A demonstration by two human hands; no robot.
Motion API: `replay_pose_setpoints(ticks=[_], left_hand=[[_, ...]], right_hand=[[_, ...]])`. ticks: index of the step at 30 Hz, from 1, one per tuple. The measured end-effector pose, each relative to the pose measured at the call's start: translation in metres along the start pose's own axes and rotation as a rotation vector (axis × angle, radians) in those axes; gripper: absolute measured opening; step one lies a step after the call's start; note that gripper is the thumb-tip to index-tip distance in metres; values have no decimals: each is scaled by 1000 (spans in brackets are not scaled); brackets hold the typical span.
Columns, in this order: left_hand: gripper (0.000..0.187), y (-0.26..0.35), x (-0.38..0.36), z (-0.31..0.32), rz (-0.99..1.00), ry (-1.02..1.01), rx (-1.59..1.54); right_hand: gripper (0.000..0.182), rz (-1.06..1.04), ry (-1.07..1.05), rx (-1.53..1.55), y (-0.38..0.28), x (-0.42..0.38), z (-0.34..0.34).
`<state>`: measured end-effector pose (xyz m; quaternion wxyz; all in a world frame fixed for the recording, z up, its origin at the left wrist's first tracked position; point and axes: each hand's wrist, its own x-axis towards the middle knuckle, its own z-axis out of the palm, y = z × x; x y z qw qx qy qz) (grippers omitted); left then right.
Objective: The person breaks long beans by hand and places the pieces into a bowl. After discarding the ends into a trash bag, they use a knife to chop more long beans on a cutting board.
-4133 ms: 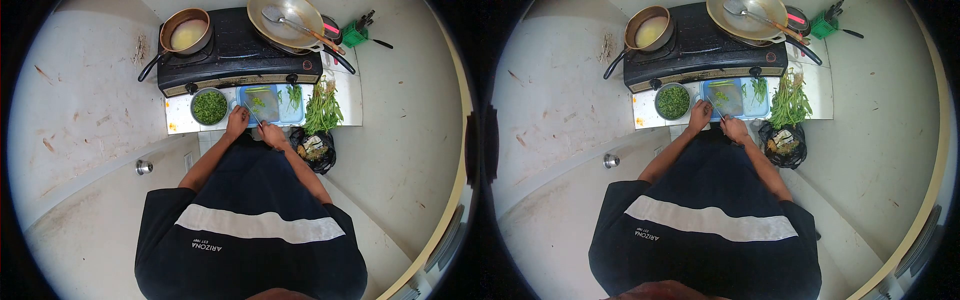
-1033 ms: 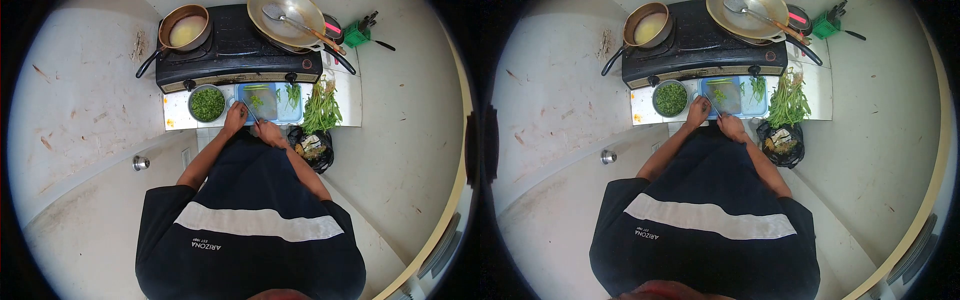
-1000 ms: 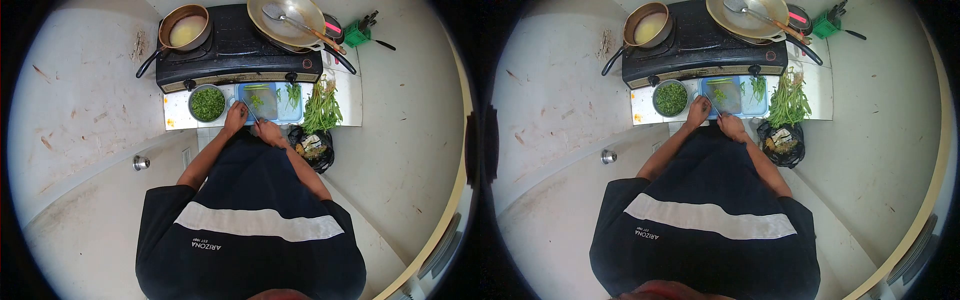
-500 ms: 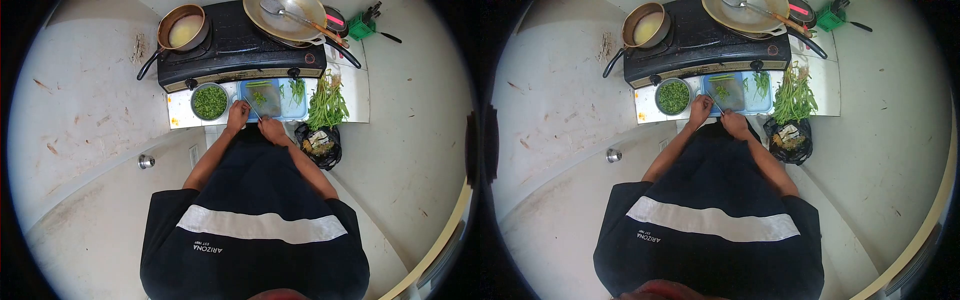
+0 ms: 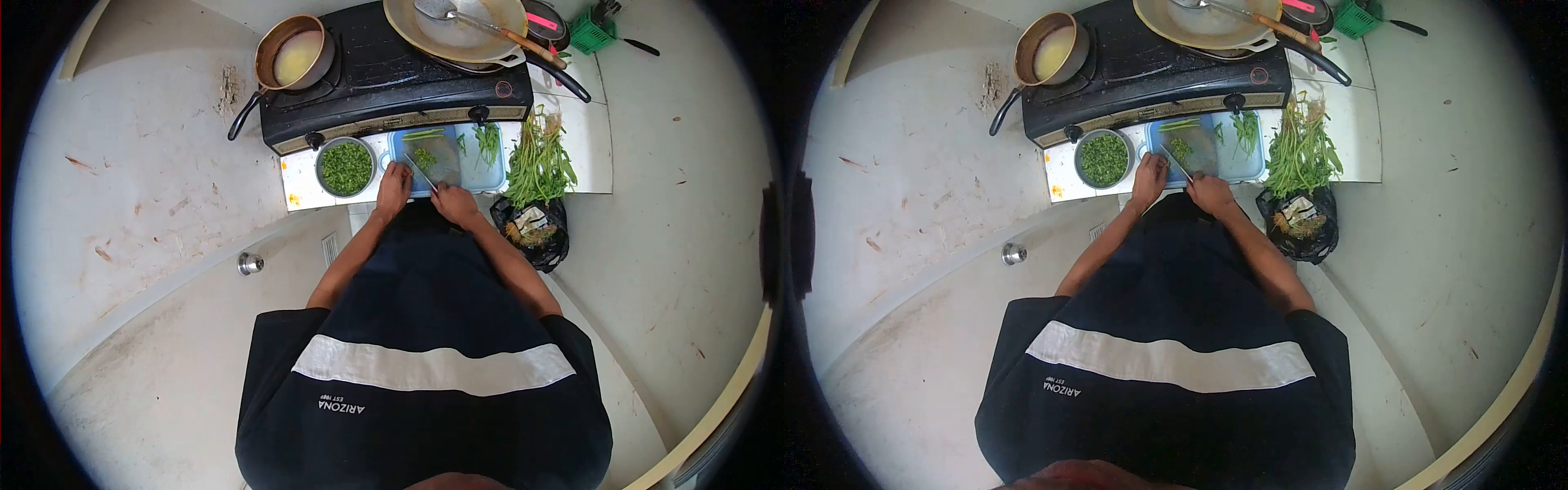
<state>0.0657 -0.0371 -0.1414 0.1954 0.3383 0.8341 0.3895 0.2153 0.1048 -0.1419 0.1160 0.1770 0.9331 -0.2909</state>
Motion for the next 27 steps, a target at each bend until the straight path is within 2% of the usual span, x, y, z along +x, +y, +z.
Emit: replay_pose_setpoints(ticks=[5,13,22,27], left_hand=[[5,-2,1,1,-20,38,-96],[4,6,0,-1,-17,80,-26],[3,9,-4,2,-28,98,-28],[4,6,-5,4,-10,118,-21]], right_hand=[[45,-32,-38,-9,-6,1,-10],[45,-83,-6,-12,0,8,-1],[42,-49,-106,-10,-4,6,-3],[41,-98,-8,29,-4,6,2]])
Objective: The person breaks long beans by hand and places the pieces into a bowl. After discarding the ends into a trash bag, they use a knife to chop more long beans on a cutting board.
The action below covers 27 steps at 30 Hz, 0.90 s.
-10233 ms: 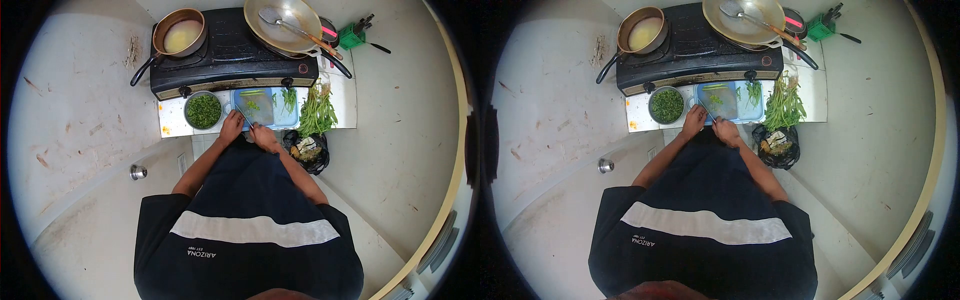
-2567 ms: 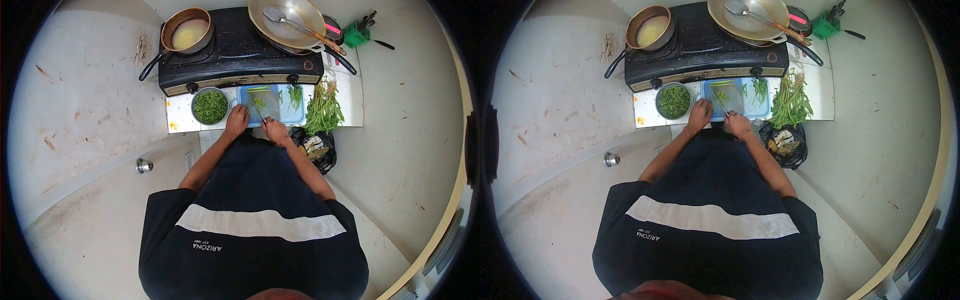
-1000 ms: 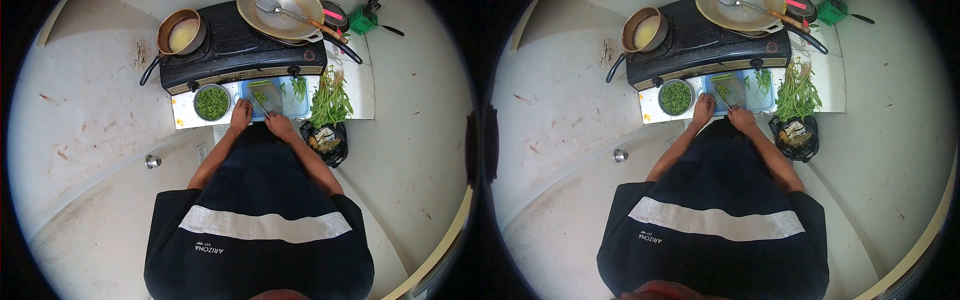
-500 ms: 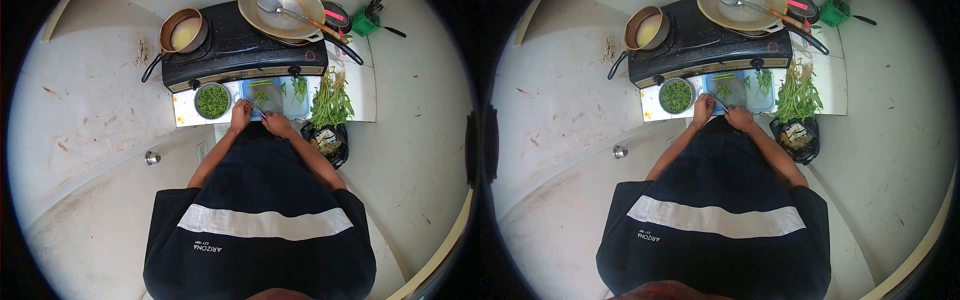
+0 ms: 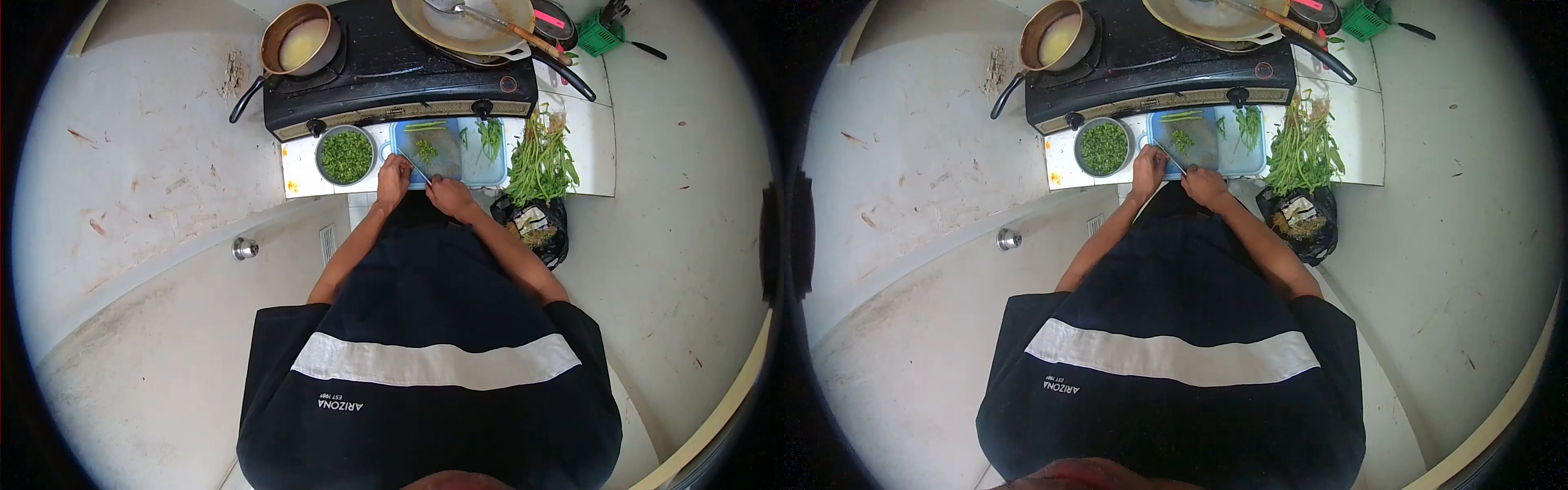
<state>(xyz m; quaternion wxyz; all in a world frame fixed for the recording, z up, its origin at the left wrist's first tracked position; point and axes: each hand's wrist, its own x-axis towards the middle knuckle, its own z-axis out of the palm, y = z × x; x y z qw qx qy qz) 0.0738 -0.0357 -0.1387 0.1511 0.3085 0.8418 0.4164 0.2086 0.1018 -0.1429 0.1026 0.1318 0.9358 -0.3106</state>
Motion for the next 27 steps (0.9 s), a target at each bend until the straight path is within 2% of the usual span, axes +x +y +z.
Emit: replay_pose_setpoints(ticks=[12,14,25,27], left_hand=[[8,-9,-4,7,53,69,-12],[7,-12,-4,7,-4,60,-11],[5,-10,-6,10,-25,125,-16],[5,-12,-5,11,-24,115,-62]], right_hand=[[37,61,19,-80,-16,18,4],[37,69,16,-85,-16,16,6],[39,61,2,-53,-6,-5,-10],[43,28,1,-26,-3,-3,-8]])
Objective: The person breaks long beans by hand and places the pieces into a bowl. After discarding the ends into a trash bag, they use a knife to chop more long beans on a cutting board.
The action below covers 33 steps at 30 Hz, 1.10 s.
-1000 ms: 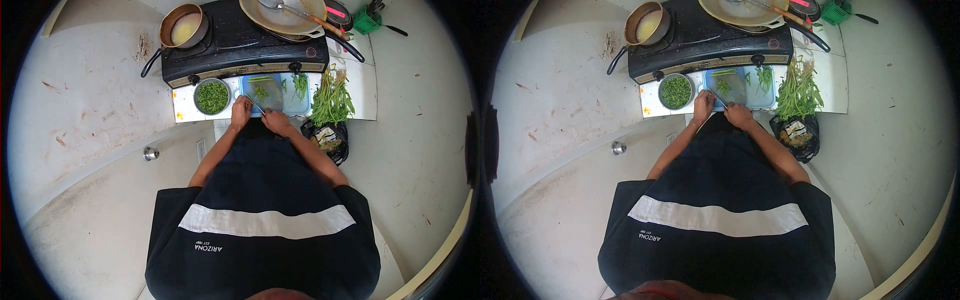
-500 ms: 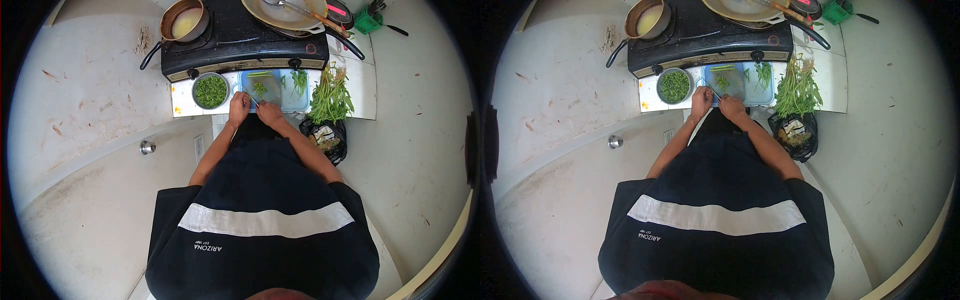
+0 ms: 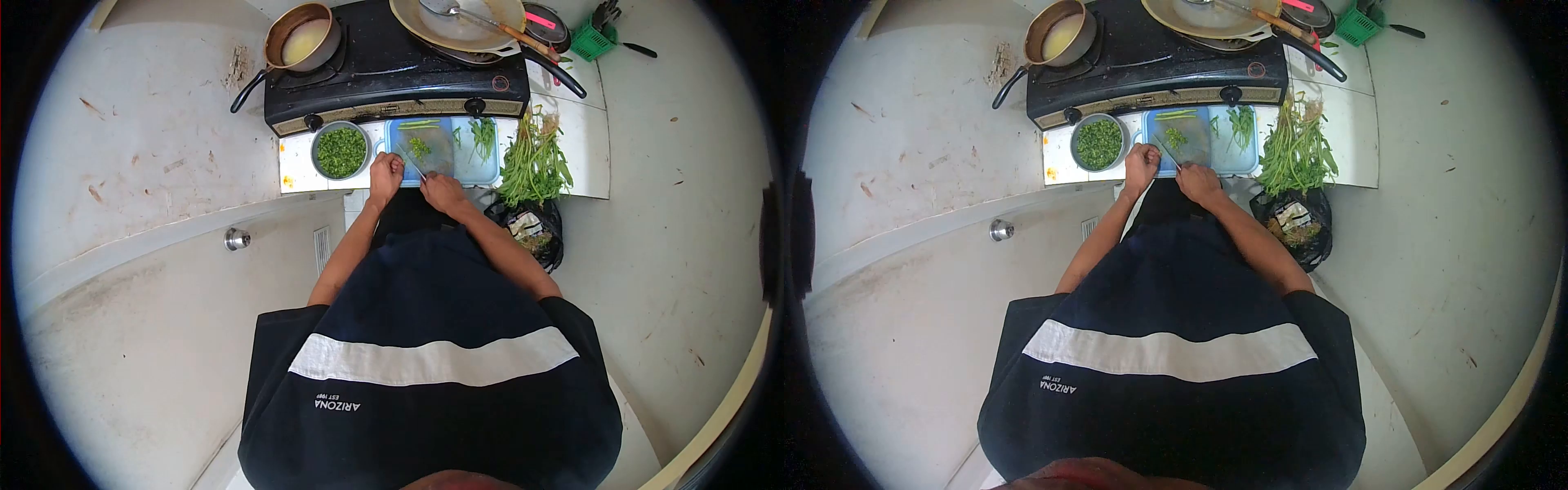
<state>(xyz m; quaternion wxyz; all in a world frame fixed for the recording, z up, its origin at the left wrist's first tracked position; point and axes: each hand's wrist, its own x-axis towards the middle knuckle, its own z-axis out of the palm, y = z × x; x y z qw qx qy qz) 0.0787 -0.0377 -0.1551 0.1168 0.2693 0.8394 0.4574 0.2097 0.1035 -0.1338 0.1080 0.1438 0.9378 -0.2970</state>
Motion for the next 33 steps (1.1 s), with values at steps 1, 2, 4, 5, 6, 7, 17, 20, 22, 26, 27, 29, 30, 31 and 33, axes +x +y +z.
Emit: replay_pose_setpoints(ticks=[1,2,4,5,6,7,17,20,22,26,27,29,30,31,33], left_hand=[[5,0,1,0,2,2,4],[5,0,0,1,6,11,10],[6,1,-3,1,9,17,19],[6,2,-4,2,8,26,44],[6,1,-5,3,8,37,69],[6,0,-5,4,8,37,70],[7,8,-8,3,-5,58,18],[8,10,-9,3,-27,66,20],[8,10,-9,2,-34,52,44],[8,7,-7,2,-42,29,37],[7,8,-7,2,-38,47,24],[6,10,-7,0,-36,64,12],[6,9,-7,0,-31,60,8],[7,9,-8,0,-27,55,3],[7,8,-7,0,-32,41,7]], right_hand=[[43,-4,3,2,1,1,1],[43,-19,0,13,1,1,2],[44,-35,-4,28,-3,-2,1],[42,-37,3,6,-5,-4,1],[39,-39,10,-17,-6,-5,0],[39,-40,10,-16,-7,-5,-1],[40,-32,-27,16,0,13,17],[40,-49,-1,27,0,22,19],[40,-33,-4,22,-6,22,17],[42,16,-68,-41,-2,16,9],[41,1,-63,-52,-1,13,8],[41,-8,-84,-66,5,6,3],[40,-16,-102,-82,6,3,-3],[40,-14,-104,-80,6,1,-9],[40,-6,-101,-80,8,0,-16]])
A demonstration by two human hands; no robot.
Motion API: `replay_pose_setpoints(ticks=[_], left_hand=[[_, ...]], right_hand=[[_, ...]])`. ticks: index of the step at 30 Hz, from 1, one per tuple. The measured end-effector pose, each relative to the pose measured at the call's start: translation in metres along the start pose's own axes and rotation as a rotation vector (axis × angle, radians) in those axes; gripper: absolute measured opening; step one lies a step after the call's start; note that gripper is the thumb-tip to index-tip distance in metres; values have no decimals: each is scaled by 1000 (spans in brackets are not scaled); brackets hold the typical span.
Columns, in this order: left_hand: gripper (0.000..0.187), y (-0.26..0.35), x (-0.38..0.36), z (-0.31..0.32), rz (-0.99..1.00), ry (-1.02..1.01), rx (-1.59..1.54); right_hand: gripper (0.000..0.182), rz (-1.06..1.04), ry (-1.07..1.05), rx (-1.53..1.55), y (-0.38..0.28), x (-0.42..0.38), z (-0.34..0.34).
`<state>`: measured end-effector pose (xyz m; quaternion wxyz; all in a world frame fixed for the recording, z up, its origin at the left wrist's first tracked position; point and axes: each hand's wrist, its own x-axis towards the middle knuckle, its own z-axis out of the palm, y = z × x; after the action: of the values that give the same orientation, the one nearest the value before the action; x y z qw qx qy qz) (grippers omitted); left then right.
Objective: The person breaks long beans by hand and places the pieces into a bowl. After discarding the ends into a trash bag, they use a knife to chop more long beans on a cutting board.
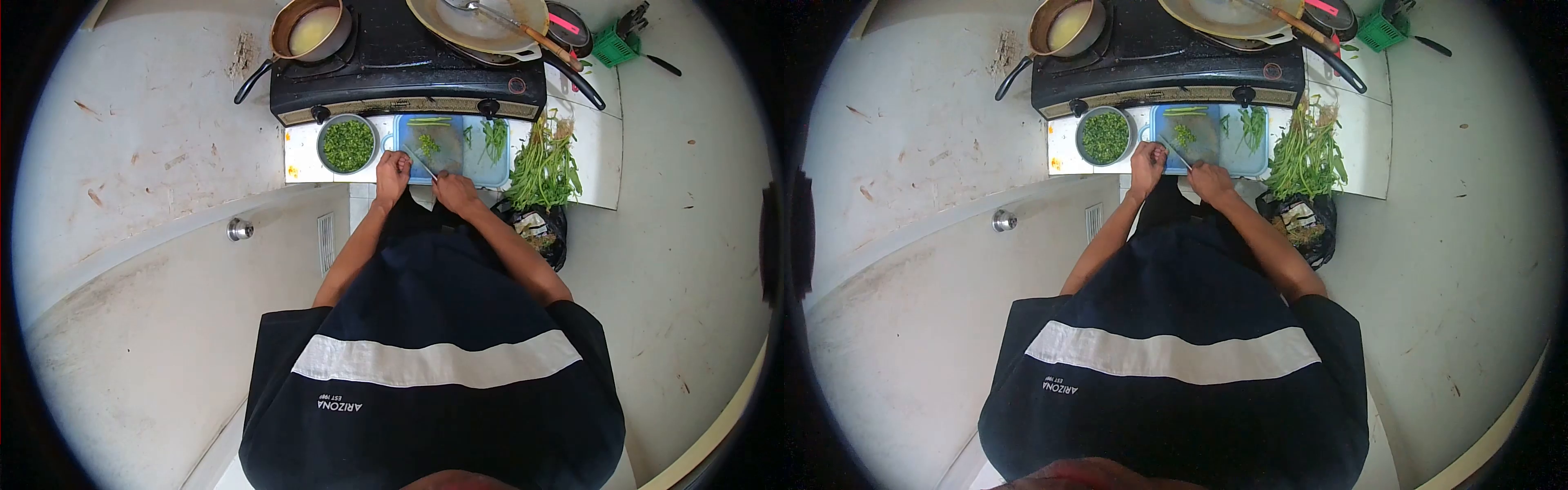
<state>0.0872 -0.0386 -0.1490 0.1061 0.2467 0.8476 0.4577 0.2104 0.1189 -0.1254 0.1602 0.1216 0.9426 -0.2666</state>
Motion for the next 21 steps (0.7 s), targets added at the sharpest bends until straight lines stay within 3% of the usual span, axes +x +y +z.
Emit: replay_pose_setpoints(ticks=[21], left_hand=[[7,0,1,-2,1,-19,10]], right_hand=[[44,-52,89,95,-13,9,20]])
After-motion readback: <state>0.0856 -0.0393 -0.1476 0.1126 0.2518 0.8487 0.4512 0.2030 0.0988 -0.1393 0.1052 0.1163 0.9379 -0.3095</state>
